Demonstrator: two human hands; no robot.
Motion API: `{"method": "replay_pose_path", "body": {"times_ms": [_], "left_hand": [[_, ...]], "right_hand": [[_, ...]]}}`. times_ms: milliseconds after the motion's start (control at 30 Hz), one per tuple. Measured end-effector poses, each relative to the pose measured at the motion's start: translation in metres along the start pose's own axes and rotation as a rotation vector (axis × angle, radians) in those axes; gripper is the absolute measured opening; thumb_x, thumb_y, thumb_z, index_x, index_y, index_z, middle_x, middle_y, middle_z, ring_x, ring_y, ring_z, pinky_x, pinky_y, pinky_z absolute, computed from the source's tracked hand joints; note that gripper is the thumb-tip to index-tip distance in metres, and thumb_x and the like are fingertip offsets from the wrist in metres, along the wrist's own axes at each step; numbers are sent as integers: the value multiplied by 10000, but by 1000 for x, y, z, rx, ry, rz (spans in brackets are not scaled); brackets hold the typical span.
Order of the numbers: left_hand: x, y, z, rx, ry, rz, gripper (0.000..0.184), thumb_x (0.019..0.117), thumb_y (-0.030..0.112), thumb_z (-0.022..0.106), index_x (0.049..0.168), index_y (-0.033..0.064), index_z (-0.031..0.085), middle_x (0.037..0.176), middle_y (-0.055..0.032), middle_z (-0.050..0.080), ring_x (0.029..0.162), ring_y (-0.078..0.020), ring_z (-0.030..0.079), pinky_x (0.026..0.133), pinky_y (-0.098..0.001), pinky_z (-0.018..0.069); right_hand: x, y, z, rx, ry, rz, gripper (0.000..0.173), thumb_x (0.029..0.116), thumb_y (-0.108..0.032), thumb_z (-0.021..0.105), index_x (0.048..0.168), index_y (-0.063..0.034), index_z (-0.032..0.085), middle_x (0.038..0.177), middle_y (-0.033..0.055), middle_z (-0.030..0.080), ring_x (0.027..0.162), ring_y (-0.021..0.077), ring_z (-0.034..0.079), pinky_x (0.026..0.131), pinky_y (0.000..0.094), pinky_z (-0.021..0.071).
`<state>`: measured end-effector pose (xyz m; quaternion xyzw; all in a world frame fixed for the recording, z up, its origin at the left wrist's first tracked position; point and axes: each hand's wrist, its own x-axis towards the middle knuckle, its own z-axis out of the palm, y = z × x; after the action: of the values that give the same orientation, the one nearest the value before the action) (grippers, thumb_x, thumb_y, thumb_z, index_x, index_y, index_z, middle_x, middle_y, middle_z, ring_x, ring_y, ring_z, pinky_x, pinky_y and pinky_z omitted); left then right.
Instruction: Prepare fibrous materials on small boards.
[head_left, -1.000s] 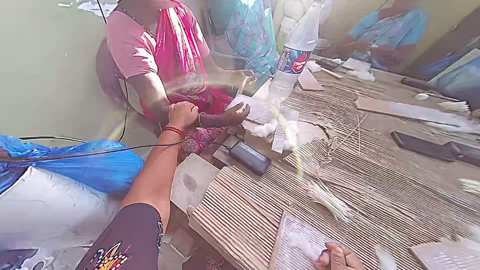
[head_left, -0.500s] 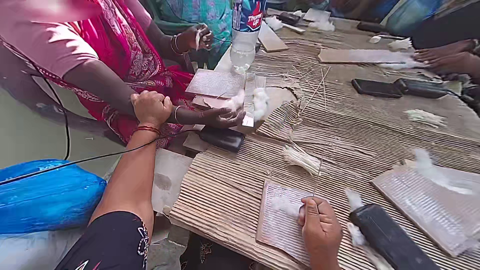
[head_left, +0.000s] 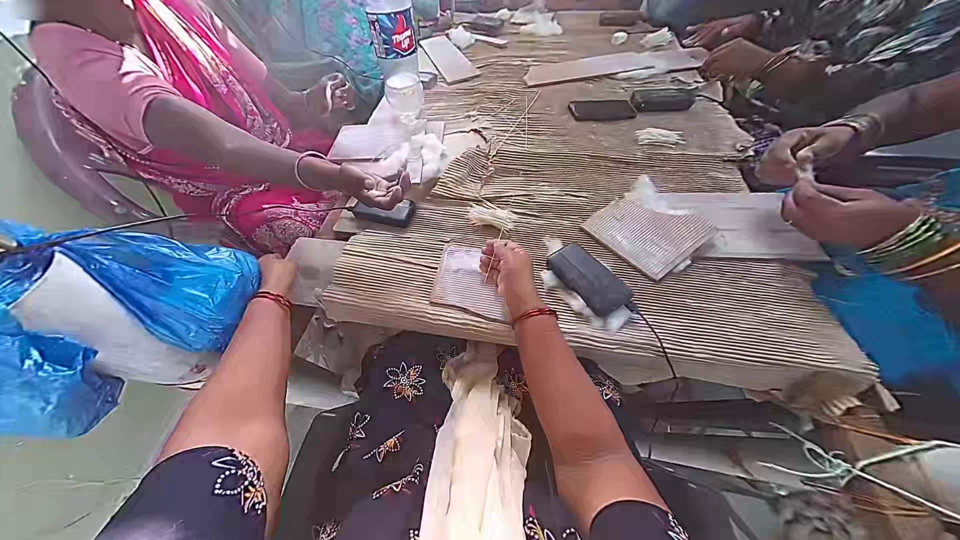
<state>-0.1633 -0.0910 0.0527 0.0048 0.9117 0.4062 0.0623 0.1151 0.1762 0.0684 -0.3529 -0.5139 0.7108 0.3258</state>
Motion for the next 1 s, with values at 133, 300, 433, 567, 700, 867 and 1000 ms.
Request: {"method": "replay_pose_path", "body": {"times_ms": [133,300,433,567,700,867,1000], "left_hand": [[-51,10,-8,108,-132,199,383,1005,164,610,1220,-152,606,1285,-378,579,1256,-506,539,1049,-687,384],[-114,48,-17,178,-552,517,276,1068,175,556,1184,-32,696,1125,-230,684,1060,-323,627,946,-559,463],[-151,74,-5,208,-1075,706,272,1059,108,551,1276,-22,652,1196,-135,691,1061,-135,638,982,-348,496],[-175,92,33,142,-849,894,306,1047,128,581,1283,-59,634,1150,-196,710,1020,-243,694,965,-429,536],[-180,90,66,2,-34,1166,542,938,125,677,1416,-84,529,1382,-307,576,1281,-462,569,1088,-548,452],[-164,73,84,138,-13,1439,318,999,171,587,1279,129,733,1360,-178,657,1319,-449,562,1060,-713,359],[-139,59,88,100,-244,1289,284,1003,-9,537,1197,-21,743,995,-264,731,944,-461,713,878,-617,536]], "right_hand": [[-32,-37,-30,5,-21,16,176,1056,-161,566,1134,-46,675,969,37,677,773,96,620,672,268,508],[-71,-67,-84,-247,-187,-237,127,1038,-114,584,1040,-49,693,745,-61,650,579,3,574,570,175,509],[-87,-62,-112,-469,-227,-267,91,999,-63,626,991,-9,700,690,-48,633,500,-14,491,501,159,441],[-92,-57,-96,-1003,-226,-310,197,1035,-129,596,1132,-48,747,988,82,726,834,161,651,784,380,523],[-84,-57,-67,-1538,-160,-448,216,1015,-98,576,1108,-25,757,1131,278,671,1147,471,616,916,647,477],[-62,-46,-24,-1667,-368,-540,187,973,-44,578,1049,-35,749,1084,238,697,1138,449,620,909,655,437],[-39,-44,-8,-1566,-408,-515,225,1029,-110,557,1118,-34,749,1095,224,718,1103,422,667,913,635,481]]}}
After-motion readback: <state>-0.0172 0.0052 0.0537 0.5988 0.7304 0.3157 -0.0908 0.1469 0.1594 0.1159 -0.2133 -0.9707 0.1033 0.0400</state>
